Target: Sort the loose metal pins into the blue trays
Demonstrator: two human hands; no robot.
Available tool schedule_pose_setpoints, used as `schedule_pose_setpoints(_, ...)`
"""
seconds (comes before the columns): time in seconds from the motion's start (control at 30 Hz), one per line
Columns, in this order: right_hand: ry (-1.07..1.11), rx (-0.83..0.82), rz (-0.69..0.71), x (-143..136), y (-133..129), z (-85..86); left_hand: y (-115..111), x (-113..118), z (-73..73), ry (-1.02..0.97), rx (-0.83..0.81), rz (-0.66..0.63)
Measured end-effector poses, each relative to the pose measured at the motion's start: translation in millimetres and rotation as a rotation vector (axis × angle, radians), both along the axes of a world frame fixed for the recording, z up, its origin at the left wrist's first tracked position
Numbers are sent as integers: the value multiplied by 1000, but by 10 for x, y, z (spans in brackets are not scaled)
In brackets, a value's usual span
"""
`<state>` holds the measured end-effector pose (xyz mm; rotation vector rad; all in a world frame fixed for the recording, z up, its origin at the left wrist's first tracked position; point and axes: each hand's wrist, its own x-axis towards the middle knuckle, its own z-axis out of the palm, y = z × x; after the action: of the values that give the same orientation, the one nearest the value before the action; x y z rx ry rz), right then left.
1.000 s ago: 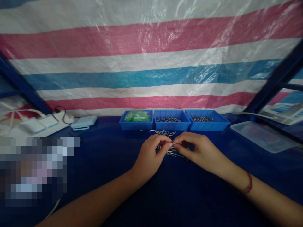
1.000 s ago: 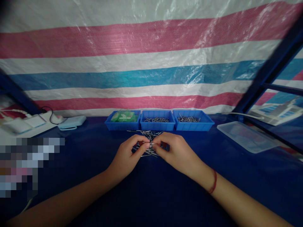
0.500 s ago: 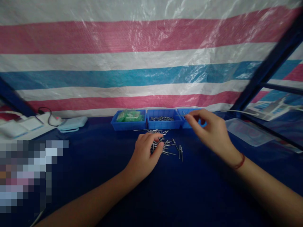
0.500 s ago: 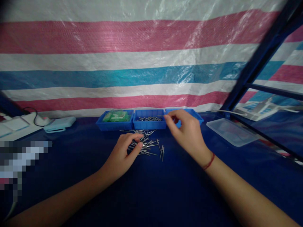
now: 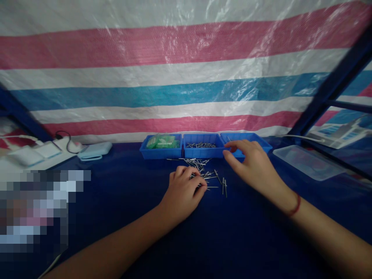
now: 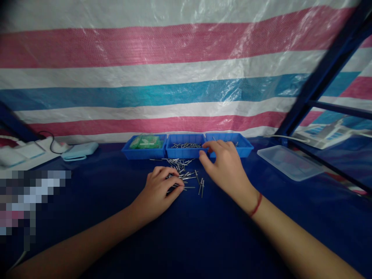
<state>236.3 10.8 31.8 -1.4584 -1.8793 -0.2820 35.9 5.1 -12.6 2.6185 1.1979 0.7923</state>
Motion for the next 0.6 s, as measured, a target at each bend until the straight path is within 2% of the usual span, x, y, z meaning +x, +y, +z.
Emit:
schedule_pose_setpoints(0.2, 5, -66, 154, -172, -115, -42, 4, 3, -2, 13, 19, -17)
schedule_pose_setpoints(0.43, 11, -129, 155, -168, -93, -70, -17, 2, 30, 36, 12, -36)
schedule_pose_setpoints(0.6, 65, -173, 143, -170, -88, -111, -3, 10, 48, -122, -2, 35)
